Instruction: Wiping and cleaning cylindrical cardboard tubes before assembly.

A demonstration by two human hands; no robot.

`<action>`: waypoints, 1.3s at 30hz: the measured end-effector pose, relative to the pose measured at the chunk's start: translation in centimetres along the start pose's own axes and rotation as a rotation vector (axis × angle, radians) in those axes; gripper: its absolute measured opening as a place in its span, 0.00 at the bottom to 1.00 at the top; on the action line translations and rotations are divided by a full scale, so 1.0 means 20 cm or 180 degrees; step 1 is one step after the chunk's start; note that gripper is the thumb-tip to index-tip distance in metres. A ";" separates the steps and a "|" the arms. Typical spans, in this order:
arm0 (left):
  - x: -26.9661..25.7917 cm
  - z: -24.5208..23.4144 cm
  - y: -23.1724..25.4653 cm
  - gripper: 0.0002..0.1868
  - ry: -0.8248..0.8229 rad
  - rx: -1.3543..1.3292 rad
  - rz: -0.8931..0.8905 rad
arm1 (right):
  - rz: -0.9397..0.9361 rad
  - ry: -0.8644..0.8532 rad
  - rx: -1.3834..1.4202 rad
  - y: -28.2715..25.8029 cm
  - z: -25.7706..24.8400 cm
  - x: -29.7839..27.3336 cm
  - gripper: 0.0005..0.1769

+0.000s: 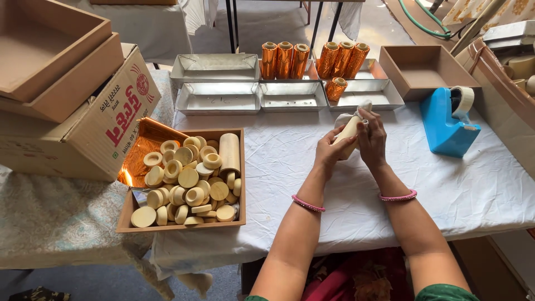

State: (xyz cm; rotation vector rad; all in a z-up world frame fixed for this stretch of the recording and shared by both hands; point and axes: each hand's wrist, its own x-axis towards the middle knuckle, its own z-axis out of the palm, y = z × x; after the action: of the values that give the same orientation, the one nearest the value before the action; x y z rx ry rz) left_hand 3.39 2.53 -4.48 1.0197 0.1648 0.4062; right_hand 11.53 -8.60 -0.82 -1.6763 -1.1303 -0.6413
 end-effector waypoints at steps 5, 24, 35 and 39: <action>0.06 -0.06 -0.02 0.43 0.0968 -0.0054 0.0452 | 0.0634 0.0216 0.0407 0.09 0.04 -0.06 0.14; -0.03 0.05 0.01 0.32 0.0570 0.3225 0.2167 | -0.0488 -0.0402 0.0196 -0.07 -0.06 -0.07 0.24; -0.09 0.04 0.16 0.38 0.1118 0.3695 0.2169 | -0.0855 -0.0431 0.0308 0.03 0.02 0.03 0.24; -0.02 -0.01 0.10 0.37 0.0835 0.3091 0.2243 | 0.0755 -0.0602 0.1178 0.25 0.10 0.00 0.21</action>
State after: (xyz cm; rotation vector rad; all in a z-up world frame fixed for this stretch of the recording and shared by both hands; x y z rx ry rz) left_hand 2.45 3.39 -2.89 1.9851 0.2438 1.1697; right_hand 15.90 -7.25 -3.76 -1.5371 -1.0827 -0.1145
